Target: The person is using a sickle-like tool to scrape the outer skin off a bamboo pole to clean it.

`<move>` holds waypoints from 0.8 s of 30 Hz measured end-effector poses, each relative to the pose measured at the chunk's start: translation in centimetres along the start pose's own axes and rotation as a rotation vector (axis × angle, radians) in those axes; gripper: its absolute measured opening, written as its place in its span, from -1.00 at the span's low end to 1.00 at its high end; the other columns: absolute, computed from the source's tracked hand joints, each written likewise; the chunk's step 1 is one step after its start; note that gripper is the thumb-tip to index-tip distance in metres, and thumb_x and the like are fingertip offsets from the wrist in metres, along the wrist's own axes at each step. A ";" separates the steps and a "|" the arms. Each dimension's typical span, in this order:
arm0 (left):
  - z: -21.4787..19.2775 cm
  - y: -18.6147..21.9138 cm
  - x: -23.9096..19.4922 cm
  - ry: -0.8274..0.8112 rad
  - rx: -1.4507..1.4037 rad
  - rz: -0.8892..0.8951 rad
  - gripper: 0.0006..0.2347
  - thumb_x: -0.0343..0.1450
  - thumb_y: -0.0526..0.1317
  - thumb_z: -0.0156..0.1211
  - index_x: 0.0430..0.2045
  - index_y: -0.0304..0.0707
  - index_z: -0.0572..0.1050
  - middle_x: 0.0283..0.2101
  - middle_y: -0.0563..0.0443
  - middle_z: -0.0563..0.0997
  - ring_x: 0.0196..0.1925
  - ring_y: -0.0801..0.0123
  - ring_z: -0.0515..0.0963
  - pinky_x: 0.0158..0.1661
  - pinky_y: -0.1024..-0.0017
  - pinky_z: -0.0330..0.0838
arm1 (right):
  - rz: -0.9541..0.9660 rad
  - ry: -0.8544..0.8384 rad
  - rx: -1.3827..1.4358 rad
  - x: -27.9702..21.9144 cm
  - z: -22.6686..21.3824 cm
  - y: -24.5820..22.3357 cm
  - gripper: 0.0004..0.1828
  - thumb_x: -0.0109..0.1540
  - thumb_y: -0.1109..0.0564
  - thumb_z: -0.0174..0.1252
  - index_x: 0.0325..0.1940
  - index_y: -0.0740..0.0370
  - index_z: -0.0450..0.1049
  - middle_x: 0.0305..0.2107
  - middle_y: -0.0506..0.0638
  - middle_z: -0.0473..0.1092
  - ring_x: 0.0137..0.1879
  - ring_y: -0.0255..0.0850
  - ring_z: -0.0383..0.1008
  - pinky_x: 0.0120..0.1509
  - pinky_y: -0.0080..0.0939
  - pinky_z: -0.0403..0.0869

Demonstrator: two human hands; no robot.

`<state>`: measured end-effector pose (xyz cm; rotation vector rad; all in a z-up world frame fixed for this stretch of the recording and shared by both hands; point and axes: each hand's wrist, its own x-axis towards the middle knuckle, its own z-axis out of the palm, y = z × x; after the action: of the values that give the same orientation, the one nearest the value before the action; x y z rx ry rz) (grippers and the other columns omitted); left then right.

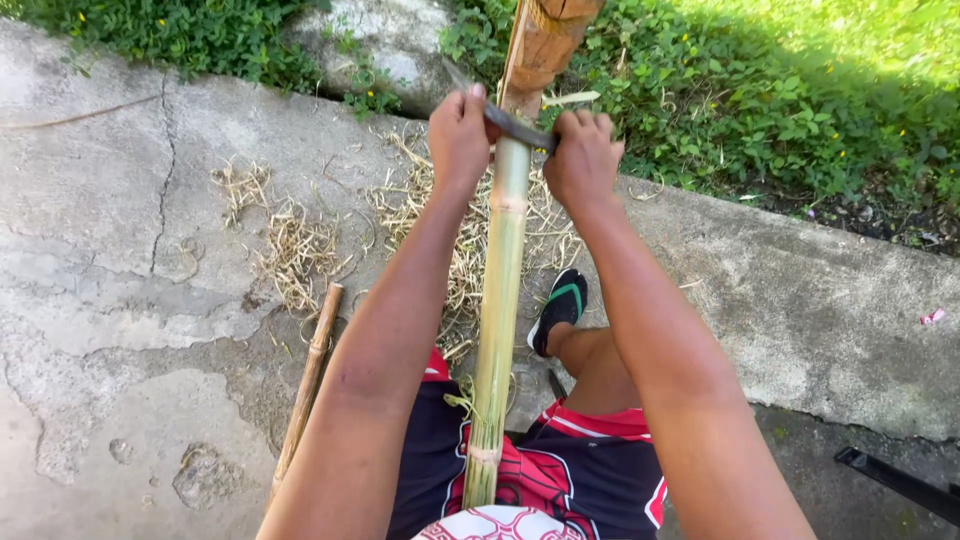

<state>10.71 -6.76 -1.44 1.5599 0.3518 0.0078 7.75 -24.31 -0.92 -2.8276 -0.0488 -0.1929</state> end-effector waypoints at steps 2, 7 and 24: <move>0.0 1.0 -0.2 0.000 0.012 -0.028 -0.65 0.56 -0.06 -0.01 -0.54 -0.34 0.47 -0.59 0.05 0.57 -0.60 0.50 0.54 -0.60 0.45 0.46 | 0.029 -0.038 0.003 0.3 -0.1 -0.1 -0.81 0.14 0.27 0.18 -0.17 0.14 0.48 -0.11 0.00 0.44 0.13 0.06 0.35 -0.01 0.24 0.31; -0.1 2.2 -0.9 -0.024 0.049 -0.100 -0.66 0.55 -0.04 -0.04 -0.53 -0.32 0.46 -0.61 0.07 0.52 -0.64 0.52 0.50 -0.64 0.45 0.46 | 0.052 -0.054 -0.005 0.5 -1.1 -0.2 -0.85 0.18 0.28 0.16 -0.20 0.12 0.49 -0.13 -0.01 0.44 0.10 0.03 0.35 -0.01 0.21 0.29; -0.7 -0.2 -1.7 -0.043 -0.121 -0.182 -0.69 0.56 -0.06 -0.05 -0.50 -0.29 0.45 -0.60 0.07 0.49 -0.63 0.48 0.52 -0.61 0.36 0.53 | -0.093 -0.070 -0.209 0.3 -3.1 -0.4 -0.80 0.15 0.25 0.19 -0.15 0.11 0.51 -0.12 0.00 0.43 0.16 0.01 0.32 -0.01 0.27 0.23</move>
<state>8.90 -6.47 -1.25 1.4024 0.4504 -0.1430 7.66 -24.88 2.13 -3.0422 -0.1865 -0.1252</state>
